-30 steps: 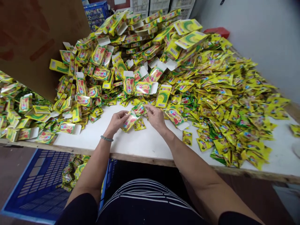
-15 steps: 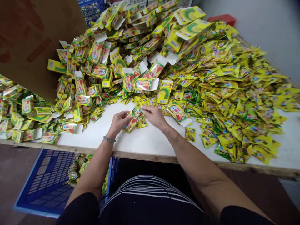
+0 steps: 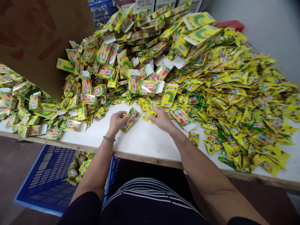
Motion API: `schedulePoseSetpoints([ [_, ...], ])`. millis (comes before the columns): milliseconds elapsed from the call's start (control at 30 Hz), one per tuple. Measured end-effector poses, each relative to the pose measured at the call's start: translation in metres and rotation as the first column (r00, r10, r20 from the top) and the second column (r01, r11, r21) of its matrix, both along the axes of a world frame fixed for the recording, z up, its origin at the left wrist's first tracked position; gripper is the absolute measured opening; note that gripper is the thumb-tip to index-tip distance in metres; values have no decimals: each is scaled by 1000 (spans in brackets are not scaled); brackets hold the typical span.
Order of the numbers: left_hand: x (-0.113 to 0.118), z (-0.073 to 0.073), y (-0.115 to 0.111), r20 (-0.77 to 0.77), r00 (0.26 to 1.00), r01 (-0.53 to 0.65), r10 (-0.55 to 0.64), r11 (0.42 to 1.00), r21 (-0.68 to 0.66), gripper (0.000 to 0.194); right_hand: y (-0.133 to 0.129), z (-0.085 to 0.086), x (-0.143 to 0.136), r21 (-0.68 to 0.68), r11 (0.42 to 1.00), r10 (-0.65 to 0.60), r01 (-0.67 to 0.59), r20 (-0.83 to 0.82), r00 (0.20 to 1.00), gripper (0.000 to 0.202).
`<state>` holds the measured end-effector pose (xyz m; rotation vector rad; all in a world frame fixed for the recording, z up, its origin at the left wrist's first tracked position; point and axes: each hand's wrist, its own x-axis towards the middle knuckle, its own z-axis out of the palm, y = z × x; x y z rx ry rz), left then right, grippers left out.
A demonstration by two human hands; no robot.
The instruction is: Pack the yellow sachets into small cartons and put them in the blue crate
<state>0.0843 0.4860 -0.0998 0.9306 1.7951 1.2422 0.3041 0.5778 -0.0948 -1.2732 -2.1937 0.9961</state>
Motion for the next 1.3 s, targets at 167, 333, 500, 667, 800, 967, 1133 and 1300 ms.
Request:
schedulePoseSetpoints([
  [167,11,3,-2,-57,982,178,-179,984,-21,48,0,9,-6,-12,1000,9,-11,-122,993,25],
  [333,16,7,-2,11,969,248,-248,969,13,48,-2,11,-7,133,984,118,-118,8,993,20],
  [500,21,9,-3,72,960,271,-272,962,19,48,0,11,-2,134,958,249,-255,57,967,19],
  [667,28,10,-2,120,934,338,-336,941,0,48,-2,3,-10,34,974,224,-222,-61,973,5],
  [800,32,14,-1,273,892,387,-361,921,-47,55,-2,-2,-16,-111,991,26,-69,-355,935,12],
  [967,36,21,-2,403,881,293,-248,954,-55,52,-3,5,-12,-142,986,10,-85,-463,886,31],
  [1133,35,22,-3,452,872,223,-190,975,-20,52,-4,10,-8,-101,991,30,-82,-433,901,36],
  [1300,34,23,-5,463,857,243,-229,970,29,52,-5,11,-9,-58,998,-2,-21,-357,934,41],
])
